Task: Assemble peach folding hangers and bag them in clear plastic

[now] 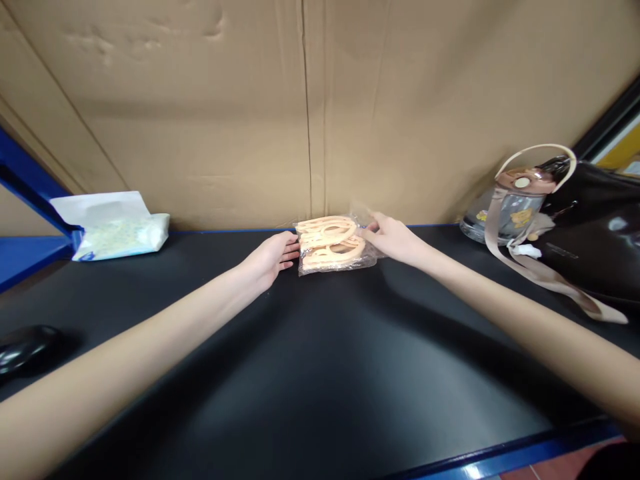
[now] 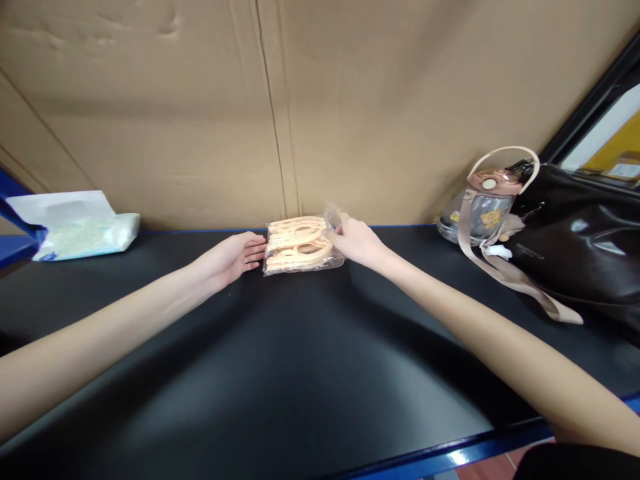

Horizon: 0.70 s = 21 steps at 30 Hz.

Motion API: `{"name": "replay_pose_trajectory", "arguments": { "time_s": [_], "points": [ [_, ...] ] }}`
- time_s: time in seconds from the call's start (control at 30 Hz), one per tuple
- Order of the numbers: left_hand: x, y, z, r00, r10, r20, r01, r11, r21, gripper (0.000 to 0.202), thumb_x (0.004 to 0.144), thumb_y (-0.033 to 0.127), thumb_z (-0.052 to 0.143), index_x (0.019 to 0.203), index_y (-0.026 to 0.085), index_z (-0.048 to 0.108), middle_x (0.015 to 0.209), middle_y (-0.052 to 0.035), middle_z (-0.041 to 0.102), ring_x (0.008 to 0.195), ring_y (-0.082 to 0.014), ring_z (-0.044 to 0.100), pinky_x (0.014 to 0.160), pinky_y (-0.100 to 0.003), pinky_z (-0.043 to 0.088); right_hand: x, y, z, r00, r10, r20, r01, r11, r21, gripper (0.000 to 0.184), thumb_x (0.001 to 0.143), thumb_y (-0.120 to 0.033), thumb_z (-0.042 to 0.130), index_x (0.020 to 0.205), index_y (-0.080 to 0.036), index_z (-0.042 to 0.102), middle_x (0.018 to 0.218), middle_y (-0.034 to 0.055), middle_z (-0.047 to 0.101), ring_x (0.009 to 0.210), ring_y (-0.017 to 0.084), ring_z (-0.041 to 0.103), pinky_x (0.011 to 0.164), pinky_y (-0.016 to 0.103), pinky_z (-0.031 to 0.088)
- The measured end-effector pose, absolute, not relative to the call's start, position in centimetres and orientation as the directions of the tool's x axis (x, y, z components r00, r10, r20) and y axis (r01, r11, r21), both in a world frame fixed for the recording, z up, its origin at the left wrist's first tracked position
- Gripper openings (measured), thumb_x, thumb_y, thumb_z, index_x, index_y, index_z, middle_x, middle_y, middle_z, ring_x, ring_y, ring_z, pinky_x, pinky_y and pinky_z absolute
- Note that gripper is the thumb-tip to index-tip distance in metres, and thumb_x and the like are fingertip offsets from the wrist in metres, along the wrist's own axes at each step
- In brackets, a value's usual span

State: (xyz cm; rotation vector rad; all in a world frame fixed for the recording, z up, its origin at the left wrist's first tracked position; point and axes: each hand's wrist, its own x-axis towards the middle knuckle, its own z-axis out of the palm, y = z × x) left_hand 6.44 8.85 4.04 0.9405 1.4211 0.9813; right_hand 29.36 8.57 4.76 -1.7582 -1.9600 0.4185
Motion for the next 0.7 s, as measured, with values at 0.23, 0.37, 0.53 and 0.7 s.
{"name": "replay_pose_trajectory", "arguments": {
  "time_s": [0.23,0.37,0.53,0.7],
  "points": [
    [7.3,9.7,5.1,-0.035,0.899,-0.437,-0.066,0.434,0.898,0.037,0.095,0.035,0.062,0.127,0.017,0.059,0.127,-0.0105,0.062,0.106,-0.0245,0.064,0.088,-0.046,0.057,29.1,11.0,5.4,-0.065,0.991,-0.115,0.579,-0.056,-0.813,0.023,0.093,-0.034,0.061,0.095,-0.014,0.070,0.100,0.0123,0.073,0.068,0.013,0.065,0.052,0.022,0.053],
    [8.3,9.0,5.1,-0.027,0.930,-0.367,-0.105,0.362,0.926,0.034,0.096,0.035,0.062,0.125,0.017,0.060,0.126,-0.0102,0.062,0.105,-0.0236,0.065,0.088,-0.045,0.057,28.2,10.3,5.6,-0.132,0.980,-0.151,0.449,-0.077,-0.890,0.012,0.089,-0.025,0.067,0.085,-0.014,0.069,0.089,0.0102,0.072,0.065,0.011,0.061,0.050,0.019,0.051],
    [8.6,7.1,5.3,-0.060,0.979,-0.193,-0.158,0.182,0.971,0.031,0.095,0.025,0.063,0.124,0.017,0.057,0.117,-0.0083,0.067,0.094,-0.0199,0.068,0.079,-0.038,0.060,27.3,7.9,5.7,-0.172,0.981,-0.089,0.259,-0.042,-0.965,0.022,0.097,-0.032,0.055,0.100,-0.014,0.068,0.097,0.0107,0.072,0.074,0.013,0.064,0.054,0.021,0.054],
    [7.5,2.5,6.0,-0.020,0.981,-0.192,-0.167,0.186,0.968,0.020,0.092,0.017,0.064,0.110,0.021,0.058,0.110,-0.0071,0.074,0.077,-0.0166,0.073,0.063,-0.025,0.060,28.5,4.7,4.9,-0.194,0.979,-0.061,0.095,-0.043,-0.995,0.031,0.098,-0.021,0.048,0.125,-0.015,0.062,0.095,0.0095,0.071,0.074,0.013,0.067,0.055,0.021,0.056]
  ]
}}
